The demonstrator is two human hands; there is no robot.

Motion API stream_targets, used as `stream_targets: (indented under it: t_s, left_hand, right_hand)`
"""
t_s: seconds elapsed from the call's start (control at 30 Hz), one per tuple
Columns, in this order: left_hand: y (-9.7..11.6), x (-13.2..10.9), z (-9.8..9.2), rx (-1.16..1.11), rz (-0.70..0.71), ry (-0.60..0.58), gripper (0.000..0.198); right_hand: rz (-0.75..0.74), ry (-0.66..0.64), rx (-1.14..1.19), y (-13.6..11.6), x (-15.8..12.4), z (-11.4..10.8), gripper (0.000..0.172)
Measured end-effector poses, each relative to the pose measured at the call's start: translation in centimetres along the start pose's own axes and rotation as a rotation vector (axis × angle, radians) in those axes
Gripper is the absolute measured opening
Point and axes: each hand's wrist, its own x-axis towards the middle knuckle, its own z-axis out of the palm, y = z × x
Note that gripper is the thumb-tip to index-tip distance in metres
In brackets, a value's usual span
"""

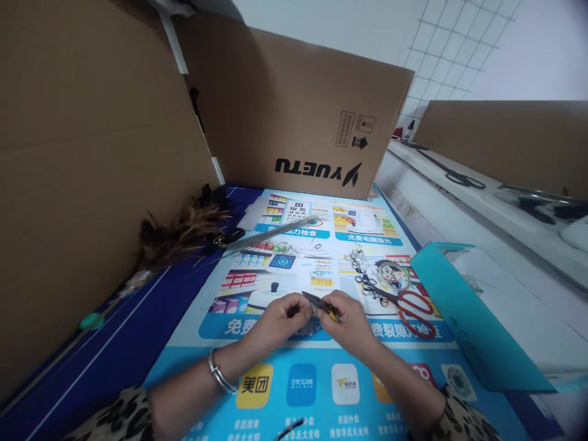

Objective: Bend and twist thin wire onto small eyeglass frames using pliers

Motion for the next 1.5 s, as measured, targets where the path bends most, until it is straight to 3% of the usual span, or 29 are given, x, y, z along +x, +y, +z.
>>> stream_targets:
  t_s: [0.9, 1.1, 1.27, 1.5]
  left_hand:
    - [0.0, 0.0, -0.1, 0.036, -0.006, -0.059, 0.015]
    - [0.6, -0.2, -0.5, -0.147, -0.07, -0.129, 0.016]
    - [1.2, -0.1, -1.3, -0.297, -0.135, -0.086, 0.014]
    - [1.4, -0.1, -1.6, -0.403, -0.161, -0.094, 0.014]
  right_hand:
    - [-0.005, -0.034, 0.064, -0.3, 0.0, -0.1, 0.006]
    - [-0.048, -0.044, 0.097, -0.2, 0.3, -1.2, 0.004]
    - [-0.105, -0.015, 0.046, 1.3, 0.6, -2.2, 0.009]
    - [-0.242, -0.086, -0.034, 2.6, 0.5, -2.3, 0.016]
